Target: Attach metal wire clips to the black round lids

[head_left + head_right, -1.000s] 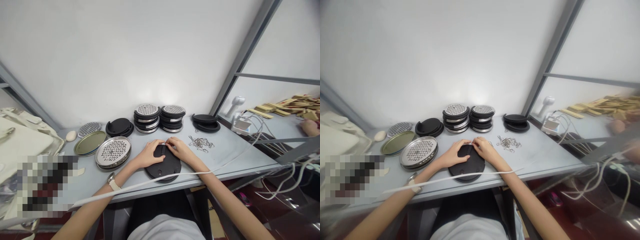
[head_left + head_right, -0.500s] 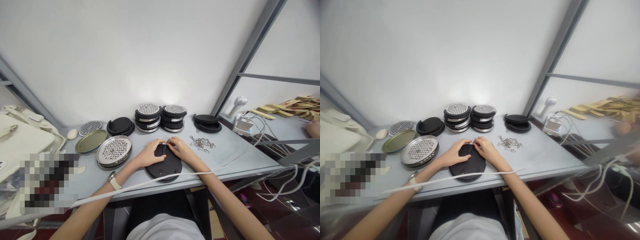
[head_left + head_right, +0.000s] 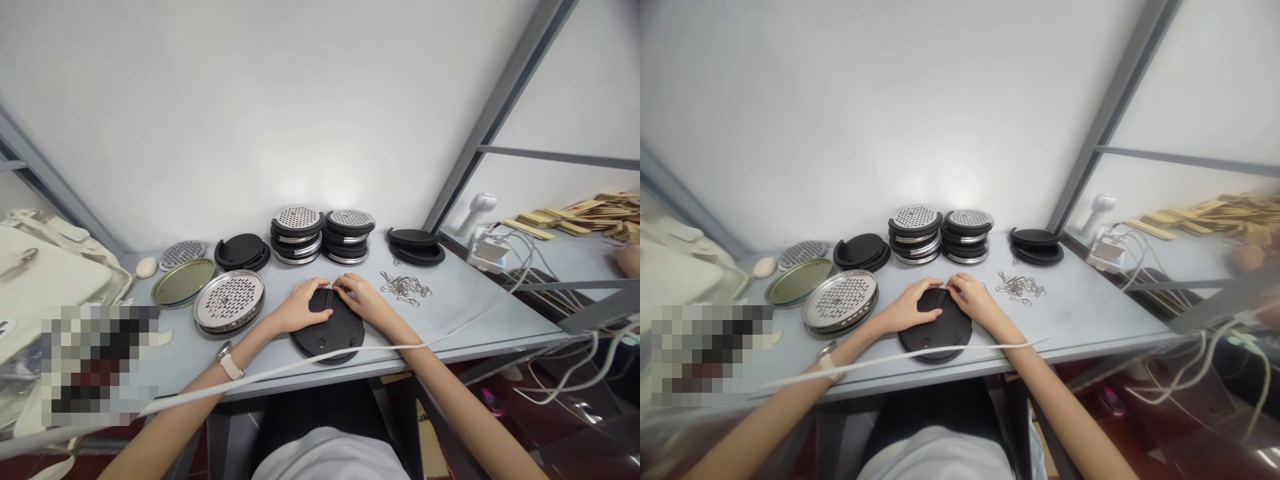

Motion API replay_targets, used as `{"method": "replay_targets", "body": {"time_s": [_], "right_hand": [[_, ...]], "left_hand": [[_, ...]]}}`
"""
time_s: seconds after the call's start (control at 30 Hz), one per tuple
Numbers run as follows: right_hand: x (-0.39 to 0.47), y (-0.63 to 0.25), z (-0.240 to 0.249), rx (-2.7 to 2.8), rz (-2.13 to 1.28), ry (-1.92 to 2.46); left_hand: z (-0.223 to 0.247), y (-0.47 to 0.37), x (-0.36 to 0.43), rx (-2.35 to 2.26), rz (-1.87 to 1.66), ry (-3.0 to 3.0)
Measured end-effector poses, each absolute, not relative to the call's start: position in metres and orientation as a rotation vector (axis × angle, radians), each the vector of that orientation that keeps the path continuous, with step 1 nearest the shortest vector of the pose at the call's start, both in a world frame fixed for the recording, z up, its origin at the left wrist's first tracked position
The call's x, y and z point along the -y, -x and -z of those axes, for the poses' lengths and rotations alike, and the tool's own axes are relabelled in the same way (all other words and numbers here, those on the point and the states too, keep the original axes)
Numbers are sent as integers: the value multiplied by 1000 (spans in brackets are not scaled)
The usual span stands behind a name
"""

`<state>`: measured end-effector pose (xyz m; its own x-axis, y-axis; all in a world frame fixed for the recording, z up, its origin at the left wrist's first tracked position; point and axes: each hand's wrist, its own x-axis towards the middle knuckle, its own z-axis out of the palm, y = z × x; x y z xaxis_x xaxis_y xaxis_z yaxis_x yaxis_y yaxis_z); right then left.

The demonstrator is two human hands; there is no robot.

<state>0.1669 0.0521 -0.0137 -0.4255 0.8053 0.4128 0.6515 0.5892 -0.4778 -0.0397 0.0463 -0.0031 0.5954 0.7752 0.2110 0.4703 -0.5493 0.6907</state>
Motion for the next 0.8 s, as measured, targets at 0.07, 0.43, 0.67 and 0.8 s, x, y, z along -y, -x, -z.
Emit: {"method": "replay_targets", "body": {"time_s": [0.07, 0.43, 0.67, 0.8], "right_hand": [[-52, -167, 15, 2199, -326, 1158], [-53, -168, 15, 2203, -325, 1162], [-52, -167, 15, 2204, -333, 1163], [-52, -168, 15, 2203, -337, 1170]], "left_hand": [[2, 40, -46, -983, -685, -2239], [2, 40, -47, -950, -662, -2291], [4, 40, -48, -958, -647, -2309], [4, 40, -48, -968, -641, -2306]]}}
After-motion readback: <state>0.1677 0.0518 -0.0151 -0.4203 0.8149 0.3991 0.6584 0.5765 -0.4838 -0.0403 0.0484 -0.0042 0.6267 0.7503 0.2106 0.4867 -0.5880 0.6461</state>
